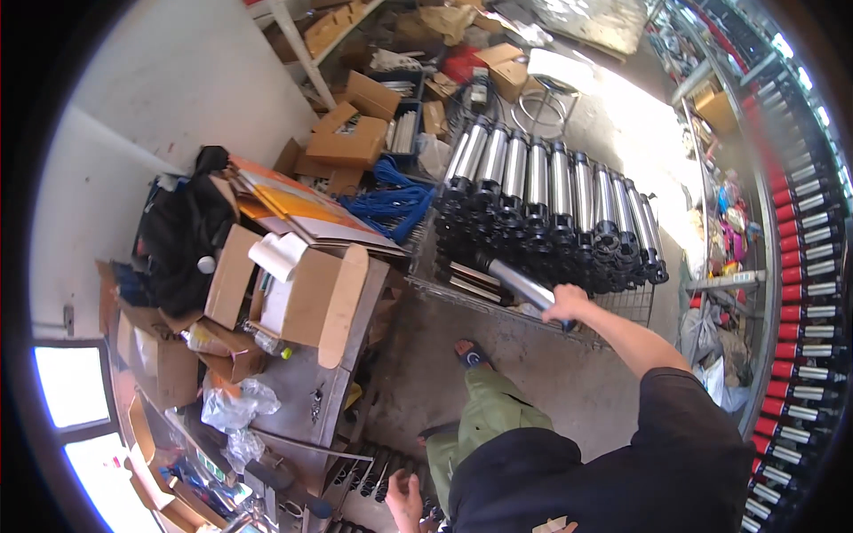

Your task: The person assembles industrial cylinders by hand, inserting a shaft into the cylinder body and using a lever to press components into place.

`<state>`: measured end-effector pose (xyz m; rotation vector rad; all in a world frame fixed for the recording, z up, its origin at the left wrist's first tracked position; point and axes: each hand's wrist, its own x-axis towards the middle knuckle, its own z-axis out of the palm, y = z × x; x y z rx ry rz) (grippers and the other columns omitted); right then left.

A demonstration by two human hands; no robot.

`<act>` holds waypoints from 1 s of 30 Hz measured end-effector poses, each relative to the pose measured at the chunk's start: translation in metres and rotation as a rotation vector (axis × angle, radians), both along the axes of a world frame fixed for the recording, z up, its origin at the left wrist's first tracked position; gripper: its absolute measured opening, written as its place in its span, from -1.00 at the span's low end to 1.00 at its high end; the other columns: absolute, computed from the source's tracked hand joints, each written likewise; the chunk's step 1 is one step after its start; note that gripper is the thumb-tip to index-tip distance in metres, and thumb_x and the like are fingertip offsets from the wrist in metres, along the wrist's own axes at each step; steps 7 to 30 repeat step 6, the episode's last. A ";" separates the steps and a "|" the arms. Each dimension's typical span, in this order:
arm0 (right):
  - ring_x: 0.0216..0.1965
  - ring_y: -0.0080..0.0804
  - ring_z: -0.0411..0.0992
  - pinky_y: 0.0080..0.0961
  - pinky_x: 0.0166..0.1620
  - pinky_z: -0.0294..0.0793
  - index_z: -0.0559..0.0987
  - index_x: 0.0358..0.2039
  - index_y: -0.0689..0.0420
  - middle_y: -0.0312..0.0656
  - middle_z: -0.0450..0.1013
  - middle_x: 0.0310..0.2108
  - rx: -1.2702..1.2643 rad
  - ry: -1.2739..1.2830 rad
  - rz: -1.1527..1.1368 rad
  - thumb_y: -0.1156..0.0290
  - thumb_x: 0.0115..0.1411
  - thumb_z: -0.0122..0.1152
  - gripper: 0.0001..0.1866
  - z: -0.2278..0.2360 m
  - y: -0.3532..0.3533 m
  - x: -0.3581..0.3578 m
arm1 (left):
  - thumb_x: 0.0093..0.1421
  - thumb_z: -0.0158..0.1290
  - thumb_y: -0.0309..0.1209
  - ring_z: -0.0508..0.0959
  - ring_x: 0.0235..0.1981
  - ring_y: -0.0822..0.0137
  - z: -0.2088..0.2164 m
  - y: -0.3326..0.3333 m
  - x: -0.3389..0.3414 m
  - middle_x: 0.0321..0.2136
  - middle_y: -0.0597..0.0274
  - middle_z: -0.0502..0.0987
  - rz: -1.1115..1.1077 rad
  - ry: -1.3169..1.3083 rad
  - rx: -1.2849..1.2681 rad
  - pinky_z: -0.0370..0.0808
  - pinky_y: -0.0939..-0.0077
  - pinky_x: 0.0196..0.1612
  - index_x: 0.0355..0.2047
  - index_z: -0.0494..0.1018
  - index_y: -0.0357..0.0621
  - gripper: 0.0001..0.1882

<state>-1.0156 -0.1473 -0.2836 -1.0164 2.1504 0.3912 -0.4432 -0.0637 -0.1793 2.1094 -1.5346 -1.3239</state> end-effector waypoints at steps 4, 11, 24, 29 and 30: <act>-0.12 -0.07 0.60 -0.19 -0.09 0.61 0.70 -0.19 0.17 0.03 0.61 -0.16 0.071 0.021 0.166 -0.19 -0.29 0.46 -0.24 -0.065 -0.014 -0.050 | 0.28 0.08 -0.37 0.64 -0.47 0.33 -0.089 0.050 0.060 -0.46 0.05 0.64 0.109 0.138 0.343 0.56 0.53 -0.42 -0.01 0.43 -0.34 -0.66; -0.06 -0.07 0.58 -0.20 -0.04 0.59 0.68 -0.10 0.09 0.01 0.60 -0.09 0.251 -0.030 0.259 -0.21 -0.27 0.46 -0.22 -0.086 -0.025 -0.063 | 0.30 0.09 -0.36 0.69 -0.42 0.22 -0.085 0.050 0.071 -0.35 -0.05 0.64 0.242 0.193 0.541 0.63 0.47 -0.40 0.03 0.40 -0.29 -0.64; -0.06 -0.07 0.58 -0.20 -0.04 0.59 0.68 -0.10 0.09 0.01 0.60 -0.09 0.251 -0.030 0.259 -0.21 -0.27 0.46 -0.22 -0.086 -0.025 -0.063 | 0.30 0.09 -0.36 0.69 -0.42 0.22 -0.085 0.050 0.071 -0.35 -0.05 0.64 0.242 0.193 0.541 0.63 0.47 -0.40 0.03 0.40 -0.29 -0.64; -0.06 -0.07 0.58 -0.20 -0.04 0.59 0.68 -0.10 0.09 0.01 0.60 -0.09 0.251 -0.030 0.259 -0.21 -0.27 0.46 -0.22 -0.086 -0.025 -0.063 | 0.30 0.09 -0.36 0.69 -0.42 0.22 -0.085 0.050 0.071 -0.35 -0.05 0.64 0.242 0.193 0.541 0.63 0.47 -0.40 0.03 0.40 -0.29 -0.64; -0.06 -0.07 0.58 -0.20 -0.04 0.59 0.68 -0.10 0.09 0.01 0.60 -0.09 0.251 -0.030 0.259 -0.21 -0.27 0.46 -0.22 -0.086 -0.025 -0.063 | 0.30 0.09 -0.36 0.69 -0.42 0.22 -0.085 0.050 0.071 -0.35 -0.05 0.64 0.242 0.193 0.541 0.63 0.47 -0.40 0.03 0.40 -0.29 -0.64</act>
